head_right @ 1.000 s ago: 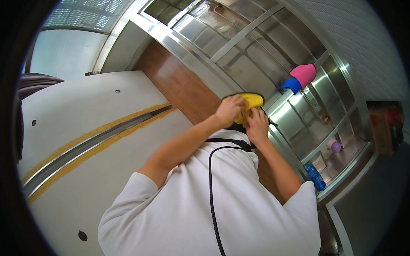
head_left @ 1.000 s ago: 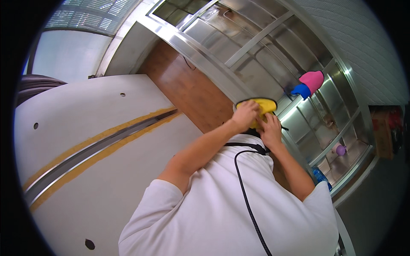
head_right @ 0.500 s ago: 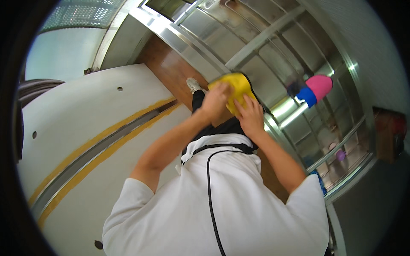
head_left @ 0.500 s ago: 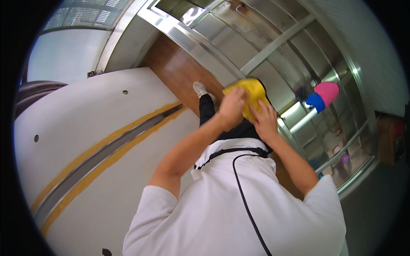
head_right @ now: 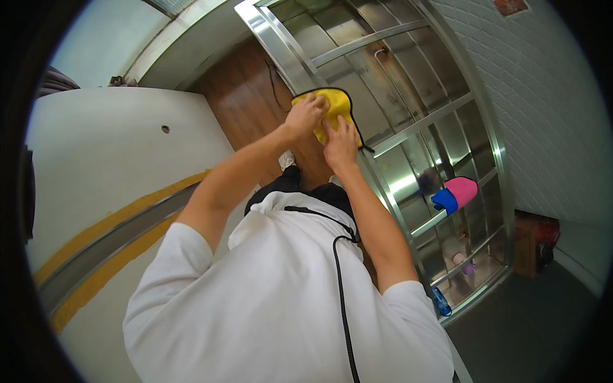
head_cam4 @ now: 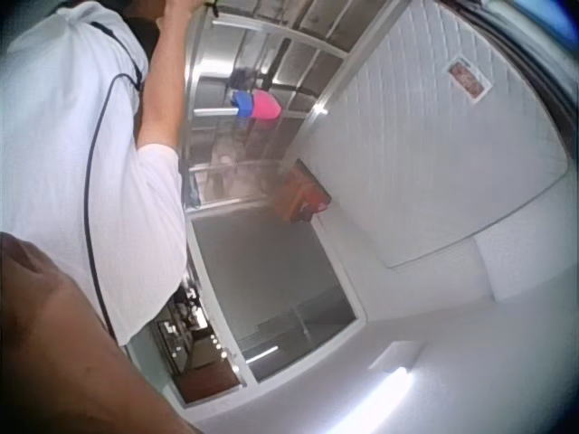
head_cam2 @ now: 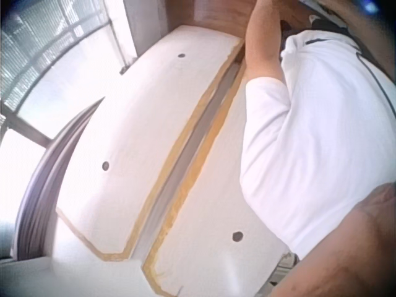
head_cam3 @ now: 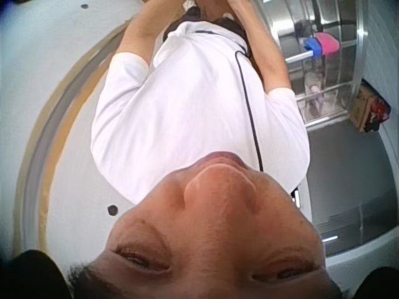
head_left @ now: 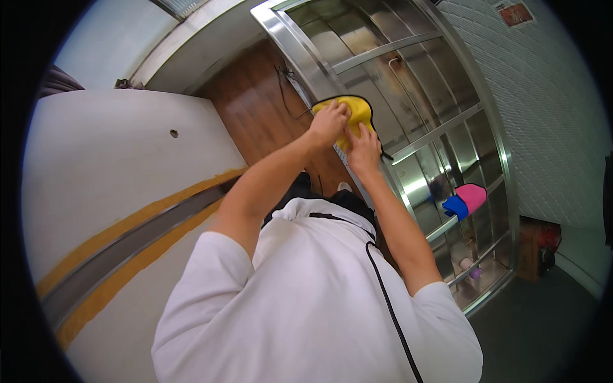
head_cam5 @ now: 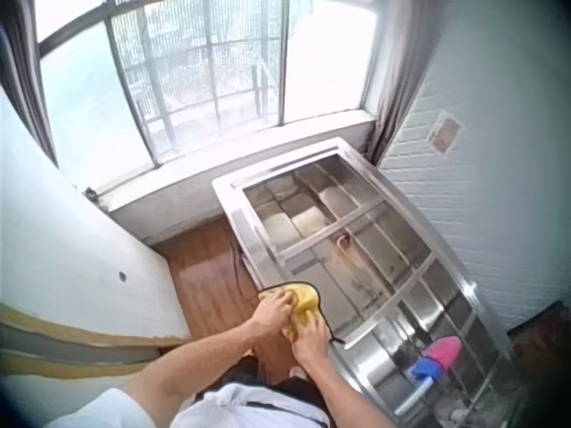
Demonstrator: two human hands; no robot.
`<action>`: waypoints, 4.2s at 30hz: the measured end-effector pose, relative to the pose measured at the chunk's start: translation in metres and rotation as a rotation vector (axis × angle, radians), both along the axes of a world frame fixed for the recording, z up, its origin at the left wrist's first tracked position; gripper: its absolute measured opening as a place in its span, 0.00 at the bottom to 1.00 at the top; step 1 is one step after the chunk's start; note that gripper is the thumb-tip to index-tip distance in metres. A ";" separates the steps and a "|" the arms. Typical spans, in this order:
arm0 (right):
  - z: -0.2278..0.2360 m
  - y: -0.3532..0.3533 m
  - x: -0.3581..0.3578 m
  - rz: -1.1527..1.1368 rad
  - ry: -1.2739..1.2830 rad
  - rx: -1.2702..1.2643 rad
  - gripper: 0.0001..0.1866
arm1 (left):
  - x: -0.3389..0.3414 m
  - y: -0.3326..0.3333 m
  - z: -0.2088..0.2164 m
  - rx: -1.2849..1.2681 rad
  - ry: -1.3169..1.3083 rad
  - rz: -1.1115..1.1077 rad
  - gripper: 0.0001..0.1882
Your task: The person repeatedly wipes a stainless steel countertop with a yellow cloth. They move the cloth back and forth across the surface, covering different areas in a repetitive pattern.
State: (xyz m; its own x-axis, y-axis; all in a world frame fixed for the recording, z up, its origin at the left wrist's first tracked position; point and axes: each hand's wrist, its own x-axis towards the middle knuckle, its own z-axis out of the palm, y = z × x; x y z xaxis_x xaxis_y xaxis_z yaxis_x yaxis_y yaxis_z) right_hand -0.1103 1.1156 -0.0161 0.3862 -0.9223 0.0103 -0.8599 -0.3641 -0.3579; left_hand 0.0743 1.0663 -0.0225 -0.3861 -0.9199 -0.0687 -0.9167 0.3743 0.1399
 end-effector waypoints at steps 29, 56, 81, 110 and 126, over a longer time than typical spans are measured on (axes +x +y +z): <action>-0.005 -0.080 0.098 -0.078 -0.042 0.022 0.37 | 0.113 -0.099 -0.004 -0.073 0.167 -0.209 0.14; -0.006 -0.225 0.250 -0.082 -0.234 0.087 0.34 | 0.263 -0.248 0.034 0.148 0.135 -0.357 0.31; -0.011 -0.288 0.344 -0.182 -0.333 -0.006 0.30 | 0.350 -0.349 0.029 0.189 0.177 -0.429 0.36; 0.017 -0.299 0.473 -0.529 0.024 0.091 0.26 | 0.449 -0.349 -0.002 0.059 0.036 -0.656 0.38; 0.011 -0.352 0.536 -0.793 -0.075 -0.008 0.26 | 0.449 -0.455 -0.003 0.163 0.253 -0.989 0.40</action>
State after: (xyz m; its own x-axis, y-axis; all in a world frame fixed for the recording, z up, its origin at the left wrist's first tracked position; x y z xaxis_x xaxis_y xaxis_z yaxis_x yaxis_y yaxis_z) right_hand 0.4259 0.7635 -0.0054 -0.3873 -0.9218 0.0184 -0.8374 0.3433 -0.4252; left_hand 0.5230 0.6108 -0.0250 -0.9851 -0.1704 0.0243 -0.1464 0.9036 0.4025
